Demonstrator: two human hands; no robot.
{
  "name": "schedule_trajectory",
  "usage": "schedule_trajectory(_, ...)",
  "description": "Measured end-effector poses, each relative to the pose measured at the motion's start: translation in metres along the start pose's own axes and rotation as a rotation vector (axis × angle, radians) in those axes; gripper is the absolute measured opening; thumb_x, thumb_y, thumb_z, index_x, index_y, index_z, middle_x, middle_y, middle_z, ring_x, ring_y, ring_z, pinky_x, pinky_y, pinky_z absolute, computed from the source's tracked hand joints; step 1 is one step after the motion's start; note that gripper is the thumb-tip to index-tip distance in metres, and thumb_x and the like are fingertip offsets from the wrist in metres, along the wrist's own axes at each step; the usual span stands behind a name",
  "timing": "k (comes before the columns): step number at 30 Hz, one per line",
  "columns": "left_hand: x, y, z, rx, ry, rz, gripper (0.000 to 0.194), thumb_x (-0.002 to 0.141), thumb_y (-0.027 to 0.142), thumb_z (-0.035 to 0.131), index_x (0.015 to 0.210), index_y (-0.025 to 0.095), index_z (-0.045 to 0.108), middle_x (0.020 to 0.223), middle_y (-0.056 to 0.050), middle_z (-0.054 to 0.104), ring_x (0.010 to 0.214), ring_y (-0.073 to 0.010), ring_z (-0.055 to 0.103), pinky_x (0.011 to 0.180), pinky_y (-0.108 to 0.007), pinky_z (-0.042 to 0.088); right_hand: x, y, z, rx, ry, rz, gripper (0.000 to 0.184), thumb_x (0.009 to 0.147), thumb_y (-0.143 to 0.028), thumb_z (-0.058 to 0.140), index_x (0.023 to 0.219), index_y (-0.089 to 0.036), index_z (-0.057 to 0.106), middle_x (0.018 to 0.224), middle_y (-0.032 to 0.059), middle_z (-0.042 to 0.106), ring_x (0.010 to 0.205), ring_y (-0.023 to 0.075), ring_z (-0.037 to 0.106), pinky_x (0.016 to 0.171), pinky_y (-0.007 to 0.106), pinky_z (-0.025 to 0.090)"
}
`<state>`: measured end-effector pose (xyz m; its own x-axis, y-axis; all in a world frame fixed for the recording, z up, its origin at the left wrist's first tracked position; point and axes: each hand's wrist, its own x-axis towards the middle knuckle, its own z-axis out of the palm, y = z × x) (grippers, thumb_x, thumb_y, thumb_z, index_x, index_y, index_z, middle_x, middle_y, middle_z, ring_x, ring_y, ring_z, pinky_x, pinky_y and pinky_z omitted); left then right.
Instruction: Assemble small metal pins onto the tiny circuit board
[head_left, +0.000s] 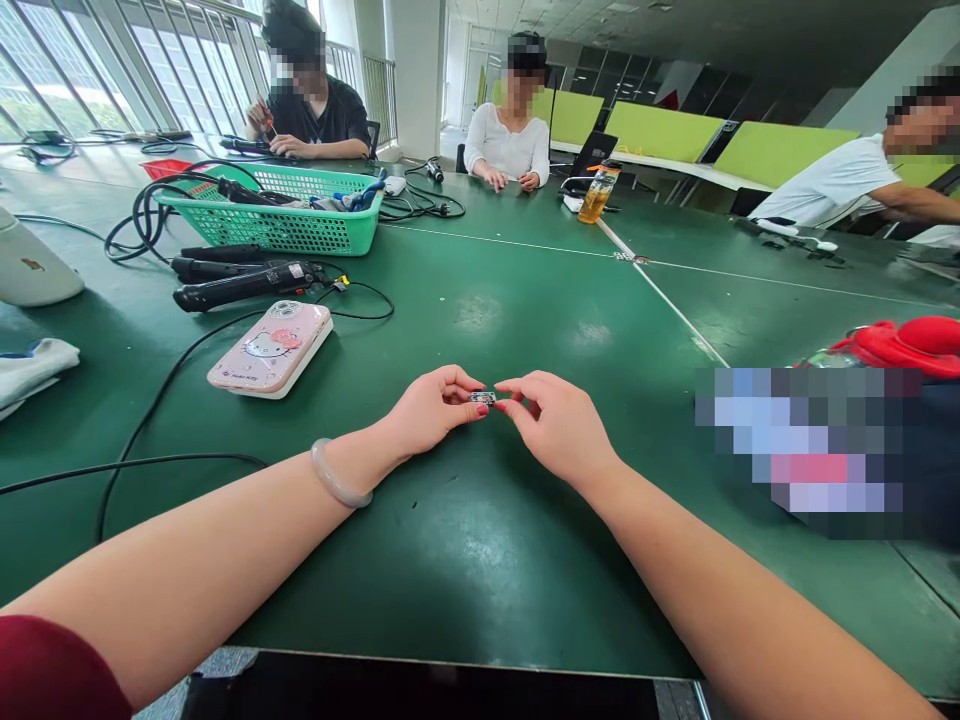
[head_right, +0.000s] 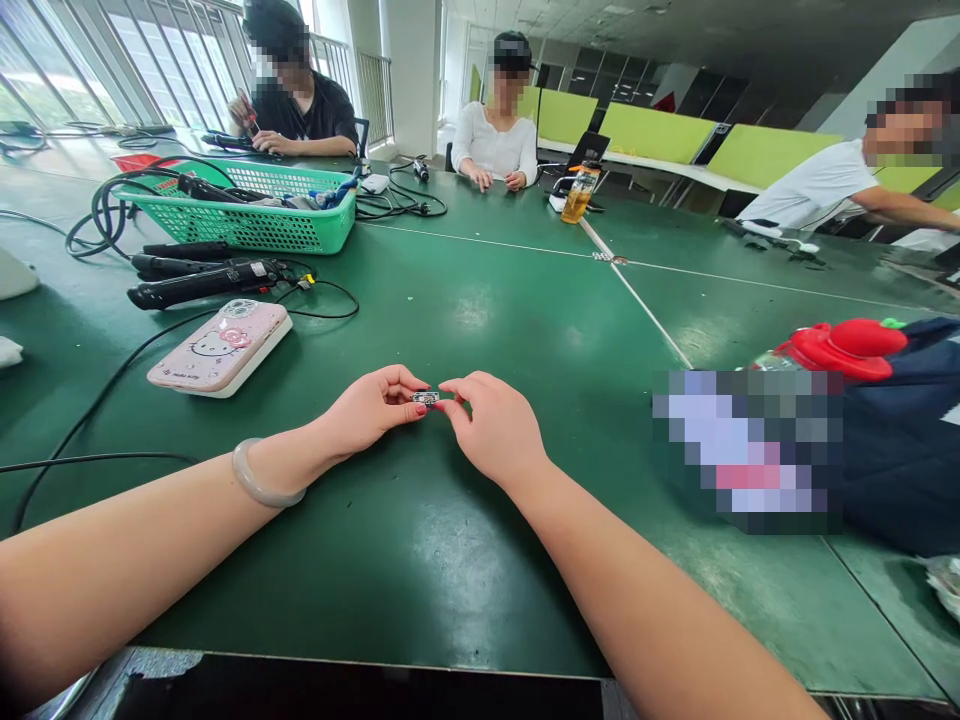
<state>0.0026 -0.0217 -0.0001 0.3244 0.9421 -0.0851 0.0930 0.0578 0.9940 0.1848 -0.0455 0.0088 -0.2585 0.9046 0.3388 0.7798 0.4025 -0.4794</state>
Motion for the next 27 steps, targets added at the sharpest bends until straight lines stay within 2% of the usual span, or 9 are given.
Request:
schedule_trajectory(4,-0.001,0.001,-0.001,0.013,-0.015,-0.029,0.029,0.070,0.026,0.073,0.094,0.014,0.062,0.074,-0.001,0.067,0.061,-0.0082,0.056,0.054,-0.021,0.042,0.001,-0.001,0.001,-0.026,-0.028,0.018,0.016,0.085,-0.032,0.062,0.093,-0.020,0.068,0.084,0.0020,0.064,0.070,0.0128,0.055,0.066,0.025,0.041)
schedule_trajectory(6,-0.002,0.002,-0.002,0.000,-0.049,-0.055,0.032,0.073,0.030,0.071,0.100,0.015,0.064,0.077,-0.003,0.068,0.062,-0.0091,0.058,0.053,-0.021,0.042,0.001,-0.002,0.003,-0.046,-0.018,0.017,0.015,0.084,-0.034,0.064,0.087,-0.020,0.067,0.082,0.0020,0.063,0.070,0.0129,0.055,0.065,0.025,0.039)
schedule_trajectory(11,-0.002,0.005,-0.002,-0.170,-0.138,-0.120,0.034,0.071,0.028,0.073,0.102,0.014,0.068,0.093,-0.007,0.071,0.076,-0.0108,0.063,0.078,-0.027,0.053,0.000,-0.005,0.010,-0.115,-0.026,-0.033,0.017,0.083,-0.036,0.065,0.080,-0.019,0.064,0.082,0.0025,0.063,0.075,0.0143,0.056,0.067,0.025,0.038)
schedule_trajectory(15,-0.003,0.008,0.000,-0.206,-0.146,-0.148,0.035,0.070,0.024,0.072,0.103,0.013,0.068,0.090,-0.007,0.071,0.074,-0.0099,0.063,0.084,-0.028,0.052,0.002,-0.007,0.014,-0.093,-0.054,-0.049,0.016,0.083,-0.035,0.066,0.080,-0.019,0.064,0.083,0.0020,0.063,0.078,0.0138,0.057,0.070,0.025,0.038)
schedule_trajectory(18,-0.001,0.009,-0.004,-0.167,-0.102,-0.151,0.035,0.071,0.023,0.070,0.105,0.012,0.067,0.097,-0.009,0.071,0.081,-0.0128,0.065,0.088,-0.030,0.052,0.004,-0.005,0.013,-0.006,-0.061,-0.006,0.015,0.084,-0.035,0.064,0.082,-0.020,0.065,0.079,0.0005,0.063,0.073,0.0120,0.055,0.066,0.023,0.037)
schedule_trajectory(21,0.004,0.009,-0.021,0.067,0.054,-0.089,0.032,0.075,0.020,0.062,0.106,0.012,0.066,0.106,-0.011,0.069,0.090,-0.0179,0.066,0.091,-0.034,0.051,0.007,0.002,0.012,0.055,-0.059,0.031,0.019,0.086,-0.036,0.060,0.077,-0.020,0.065,0.074,0.0000,0.062,0.069,0.0119,0.053,0.064,0.023,0.036)
schedule_trajectory(25,0.012,0.007,-0.059,0.845,0.341,0.042,0.032,0.077,0.017,0.054,0.104,0.017,0.071,0.101,-0.010,0.071,0.099,-0.0269,0.063,0.098,-0.040,0.044,0.010,0.018,0.014,0.140,-0.047,0.092,0.029,0.089,-0.039,0.049,0.072,-0.019,0.063,0.068,-0.0003,0.060,0.063,0.0119,0.051,0.061,0.024,0.036)
schedule_trajectory(27,0.013,0.004,-0.076,1.091,0.413,0.038,0.036,0.079,0.015,0.048,0.107,0.017,0.071,0.108,-0.011,0.069,0.104,-0.0289,0.061,0.098,-0.039,0.043,0.011,0.024,0.015,0.155,-0.055,0.110,0.031,0.088,-0.039,0.047,0.070,-0.018,0.062,0.066,-0.0004,0.059,0.061,0.0119,0.050,0.060,0.024,0.036)
